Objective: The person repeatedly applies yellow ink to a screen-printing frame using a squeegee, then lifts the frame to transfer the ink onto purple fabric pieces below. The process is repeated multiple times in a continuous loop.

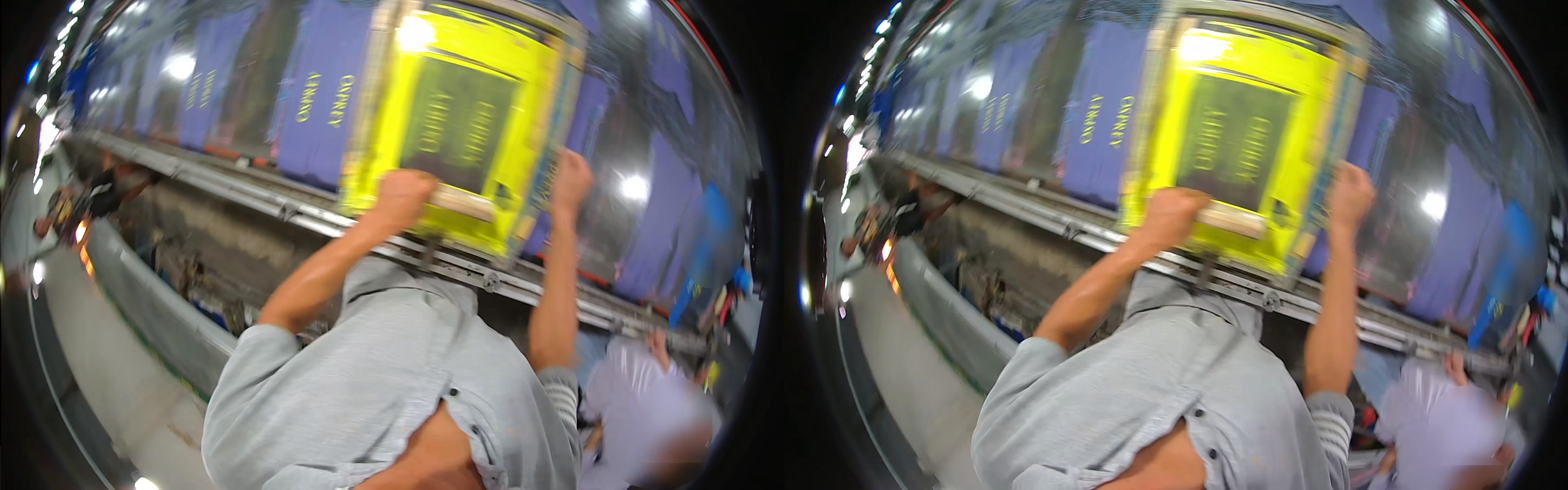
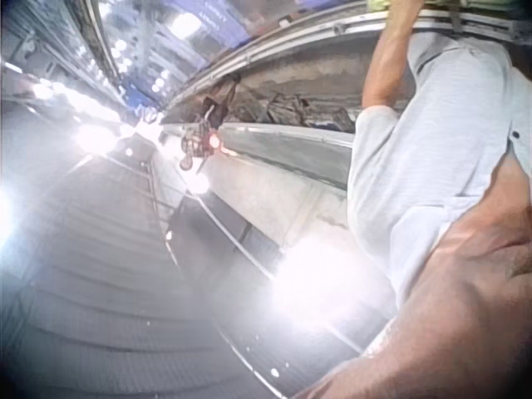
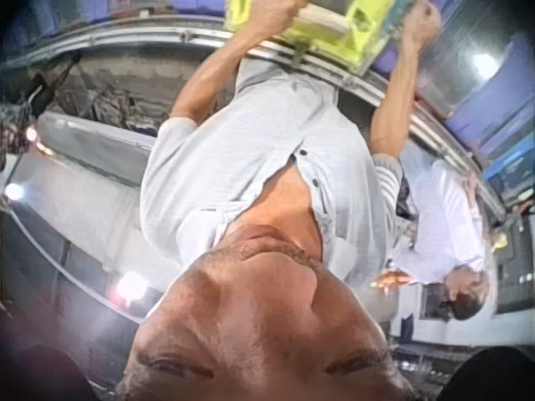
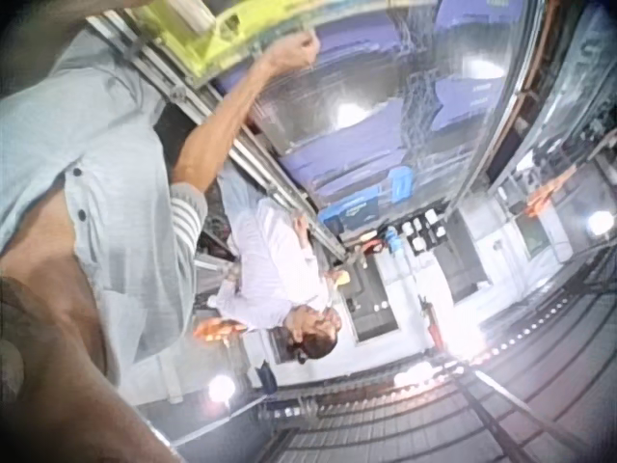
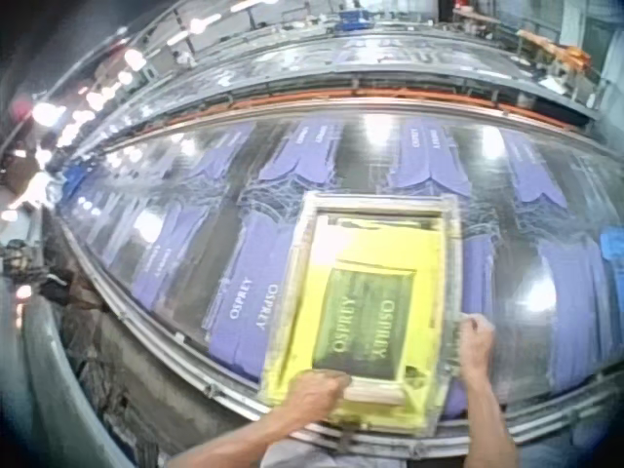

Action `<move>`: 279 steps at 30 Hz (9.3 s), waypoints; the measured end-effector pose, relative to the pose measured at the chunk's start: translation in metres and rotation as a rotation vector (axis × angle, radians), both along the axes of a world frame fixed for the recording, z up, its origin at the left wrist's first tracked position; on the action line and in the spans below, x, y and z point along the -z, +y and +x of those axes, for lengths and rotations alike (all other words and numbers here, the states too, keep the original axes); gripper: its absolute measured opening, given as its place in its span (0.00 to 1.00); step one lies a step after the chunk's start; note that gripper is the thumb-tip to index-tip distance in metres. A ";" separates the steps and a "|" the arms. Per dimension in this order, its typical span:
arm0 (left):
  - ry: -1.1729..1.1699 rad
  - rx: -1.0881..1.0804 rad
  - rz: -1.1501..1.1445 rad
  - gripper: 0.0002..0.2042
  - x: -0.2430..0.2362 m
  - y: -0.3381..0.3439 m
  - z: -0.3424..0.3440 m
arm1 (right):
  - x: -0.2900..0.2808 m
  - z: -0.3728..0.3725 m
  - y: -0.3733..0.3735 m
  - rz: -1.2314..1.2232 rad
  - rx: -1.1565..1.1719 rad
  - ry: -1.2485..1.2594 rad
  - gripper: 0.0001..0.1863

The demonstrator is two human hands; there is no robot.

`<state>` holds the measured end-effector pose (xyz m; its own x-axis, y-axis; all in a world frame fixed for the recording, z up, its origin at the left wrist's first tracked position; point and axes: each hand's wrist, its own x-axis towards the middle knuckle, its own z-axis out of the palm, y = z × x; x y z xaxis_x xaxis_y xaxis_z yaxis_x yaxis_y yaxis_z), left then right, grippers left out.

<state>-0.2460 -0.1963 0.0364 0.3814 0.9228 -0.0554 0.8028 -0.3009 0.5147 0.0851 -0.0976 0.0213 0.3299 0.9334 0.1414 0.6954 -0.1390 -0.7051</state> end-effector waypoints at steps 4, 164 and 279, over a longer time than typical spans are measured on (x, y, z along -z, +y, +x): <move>0.003 -0.090 0.063 0.13 0.036 0.038 -0.090 | 0.070 -0.120 0.048 0.029 -0.014 0.174 0.12; 0.009 0.089 -0.040 0.03 0.029 0.089 -0.024 | -0.037 -0.174 -0.016 -0.271 -0.783 -0.517 0.08; -0.331 -0.150 0.205 0.03 0.042 0.079 -0.182 | 0.068 -0.228 0.080 -0.239 0.117 0.136 0.21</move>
<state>-0.4282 -0.1170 -0.0055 0.2078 0.9488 0.2380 0.6469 -0.3158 0.6941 -0.1430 -0.0172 -0.0467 0.4376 0.8895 -0.1311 0.5662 -0.3859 -0.7283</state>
